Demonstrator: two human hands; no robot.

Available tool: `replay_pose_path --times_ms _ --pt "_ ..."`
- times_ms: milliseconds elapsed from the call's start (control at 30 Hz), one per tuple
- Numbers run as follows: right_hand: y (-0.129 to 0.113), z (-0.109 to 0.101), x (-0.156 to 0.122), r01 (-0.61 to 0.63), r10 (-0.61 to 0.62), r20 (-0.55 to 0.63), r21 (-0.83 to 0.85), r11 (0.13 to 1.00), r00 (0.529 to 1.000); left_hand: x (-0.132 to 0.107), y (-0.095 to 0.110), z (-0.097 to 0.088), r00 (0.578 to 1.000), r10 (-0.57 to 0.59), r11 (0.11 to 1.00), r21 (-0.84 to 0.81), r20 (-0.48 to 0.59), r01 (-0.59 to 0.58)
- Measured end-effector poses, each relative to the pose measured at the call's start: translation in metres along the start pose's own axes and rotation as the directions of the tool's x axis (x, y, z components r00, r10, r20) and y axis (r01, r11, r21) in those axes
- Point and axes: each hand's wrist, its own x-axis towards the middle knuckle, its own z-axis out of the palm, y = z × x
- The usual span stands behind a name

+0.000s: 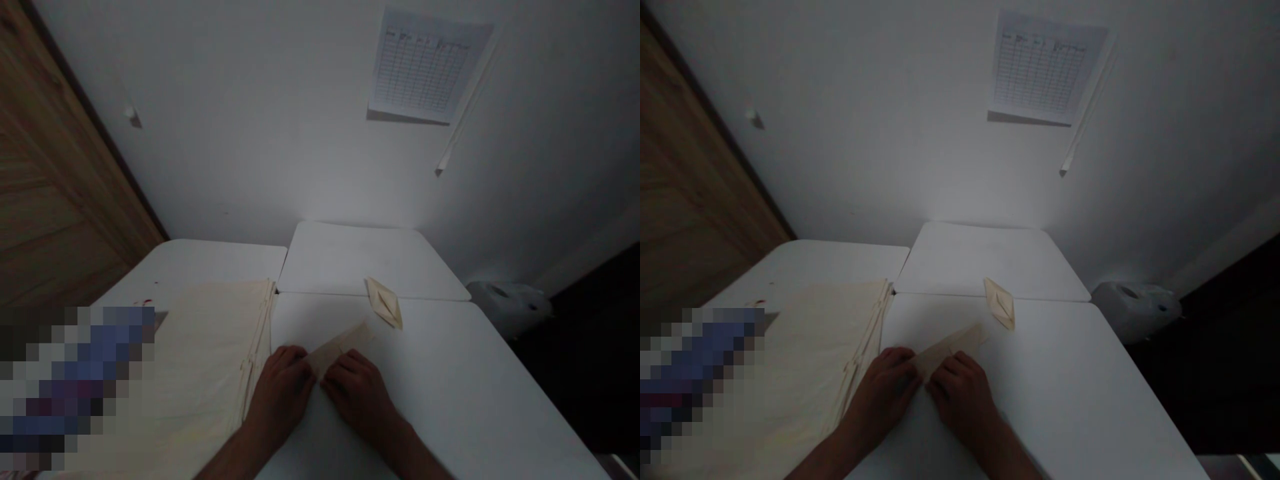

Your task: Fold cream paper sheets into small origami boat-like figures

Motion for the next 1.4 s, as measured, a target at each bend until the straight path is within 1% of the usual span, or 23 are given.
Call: replay_pose_path --times_ms 133,233,367,500,567,633,733,767,833,867,900,933,1000,1067,1167,1233,1300,1400 --pt "-0.001 -0.001 -0.001 0.024 -0.024 0.009 -0.087 0.996 1.0 0.002 0.004 -0.001 0.998 -0.029 1.0 -0.007 -0.047 0.029" --pt "-0.001 -0.002 -0.003 0.08 -0.072 0.052 -0.158 0.984 0.996 0.001 0.005 -0.001 0.997 -0.044 0.999 -0.022 -0.07 0.042" --pt "0.0 -0.003 -0.006 0.139 -0.115 0.115 -0.229 0.963 0.987 -0.002 0.004 0.002 0.998 -0.033 0.999 -0.039 -0.048 0.031" --pt "-0.001 -0.005 -0.008 0.148 -0.112 0.15 -0.265 0.953 0.982 -0.003 0.002 0.002 1.0 -0.02 1.0 -0.001 -0.019 0.02" --pt "-0.003 -0.007 -0.009 0.148 -0.107 0.168 -0.254 0.956 0.98 -0.004 0.002 0.001 1.0 0.011 0.999 0.053 -0.022 -0.01" --pt "-0.005 -0.008 -0.01 0.135 -0.097 0.17 -0.228 0.964 0.981 -0.008 0.001 0.0 0.997 0.063 0.987 0.151 -0.044 -0.056" --pt "-0.007 -0.009 -0.012 0.105 -0.076 0.15 -0.193 0.976 0.986 -0.021 0.002 -0.001 0.98 0.185 0.927 0.345 -0.078 -0.148" --pt "-0.007 -0.009 -0.012 0.101 -0.075 0.144 -0.184 0.978 0.987 -0.027 0.003 0.0 0.97 0.233 0.897 0.399 -0.066 -0.189" --pt "-0.007 -0.008 -0.012 0.102 -0.081 0.128 -0.172 0.98 0.989 -0.038 0.005 0.001 0.954 0.299 0.854 0.441 0.02 -0.277" --pt "-0.007 -0.007 -0.013 0.102 -0.083 0.12 -0.165 0.981 0.989 -0.042 0.007 0.002 0.957 0.278 0.848 0.449 0.078 -0.282" --pt "-0.006 -0.007 -0.013 0.099 -0.082 0.113 -0.156 0.983 0.99 -0.045 0.009 0.003 0.967 0.21 0.848 0.466 0.146 -0.254" --pt "-0.006 -0.006 -0.013 0.094 -0.079 0.108 -0.147 0.985 0.991 -0.047 0.011 0.004 0.964 0.149 0.845 0.478 0.219 -0.239" --pt "-0.005 -0.005 -0.014 0.081 -0.068 0.104 -0.132 0.988 0.992 -0.046 0.016 0.004 0.939 0.02 0.845 0.496 0.345 -0.2" --pt "-0.004 -0.004 -0.015 0.074 -0.06 0.11 -0.127 0.989 0.992 -0.042 0.02 0.002 0.901 -0.056 0.847 0.498 0.43 -0.185" --pt "-0.004 -0.004 -0.015 0.076 -0.06 0.121 -0.128 0.989 0.991 -0.037 0.025 -0.002 0.856 -0.117 0.859 0.484 0.504 -0.168" --pt "-0.004 -0.005 -0.015 0.084 -0.067 0.128 -0.132 0.988 0.99 -0.035 0.027 -0.005 0.836 -0.142 0.868 0.473 0.53 -0.153" --pt "-0.004 -0.005 -0.015 0.089 -0.071 0.129 -0.138 0.986 0.989 -0.033 0.029 -0.007 0.827 -0.156 0.875 0.464 0.54 -0.138" --pt "-0.005 -0.006 -0.014 0.087 -0.069 0.129 -0.138 0.987 0.989 -0.032 0.029 -0.008 0.827 -0.159 0.881 0.456 0.54 -0.128"
